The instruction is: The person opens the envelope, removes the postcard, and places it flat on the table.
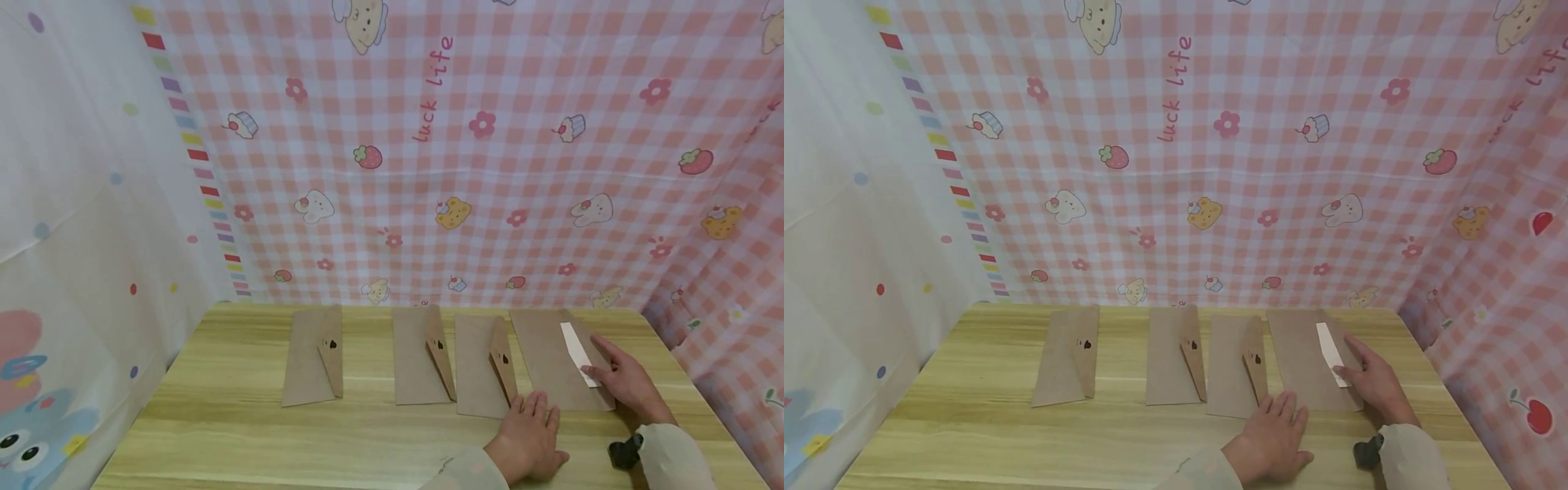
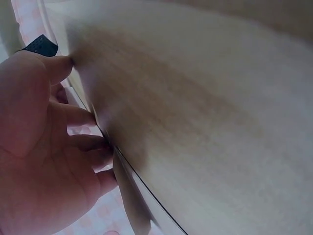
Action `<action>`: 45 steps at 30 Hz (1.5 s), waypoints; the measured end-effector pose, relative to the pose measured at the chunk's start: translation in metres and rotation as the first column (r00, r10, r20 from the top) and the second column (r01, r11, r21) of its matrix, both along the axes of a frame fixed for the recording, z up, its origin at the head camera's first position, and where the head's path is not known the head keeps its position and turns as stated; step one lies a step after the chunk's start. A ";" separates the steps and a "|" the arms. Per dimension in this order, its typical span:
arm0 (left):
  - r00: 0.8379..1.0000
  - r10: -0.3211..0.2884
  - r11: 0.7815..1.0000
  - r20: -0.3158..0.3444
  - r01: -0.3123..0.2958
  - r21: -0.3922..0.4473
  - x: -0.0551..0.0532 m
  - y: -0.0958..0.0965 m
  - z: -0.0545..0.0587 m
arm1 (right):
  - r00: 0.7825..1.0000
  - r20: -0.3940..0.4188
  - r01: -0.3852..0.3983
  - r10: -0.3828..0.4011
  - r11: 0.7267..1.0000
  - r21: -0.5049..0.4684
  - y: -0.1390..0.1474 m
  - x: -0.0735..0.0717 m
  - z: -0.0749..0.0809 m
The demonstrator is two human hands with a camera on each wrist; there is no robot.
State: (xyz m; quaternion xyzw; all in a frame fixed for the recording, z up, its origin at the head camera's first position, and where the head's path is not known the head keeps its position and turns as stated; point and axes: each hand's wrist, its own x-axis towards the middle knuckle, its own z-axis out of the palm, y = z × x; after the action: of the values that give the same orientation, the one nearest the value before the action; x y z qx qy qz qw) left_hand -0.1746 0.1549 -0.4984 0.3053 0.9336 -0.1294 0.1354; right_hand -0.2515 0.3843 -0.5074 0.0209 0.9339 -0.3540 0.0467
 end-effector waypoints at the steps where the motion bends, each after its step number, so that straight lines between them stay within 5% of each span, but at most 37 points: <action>1: 1.000 0.000 1.000 0.000 0.000 -0.002 0.000 0.000 0.000 | 1.000 -0.003 0.002 -0.002 1.000 -0.007 0.000 0.000 0.000; 37: 1.000 0.014 1.000 -0.016 -0.014 -0.027 0.002 -0.002 0.000 | 0.999 -0.032 -0.008 0.003 0.988 -0.156 -0.001 0.003 0.001; 45: 1.000 0.008 1.000 0.013 -0.008 -0.018 0.001 -0.001 0.001 | 0.999 -0.039 -0.032 0.029 0.997 -0.074 0.005 0.004 0.003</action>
State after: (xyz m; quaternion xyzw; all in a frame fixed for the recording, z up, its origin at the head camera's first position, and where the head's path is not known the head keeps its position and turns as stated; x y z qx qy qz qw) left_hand -0.1736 0.1534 -0.4976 0.3012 0.9328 -0.1352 0.1447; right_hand -0.2473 0.3893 -0.5048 -0.0019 0.9209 -0.3881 0.0353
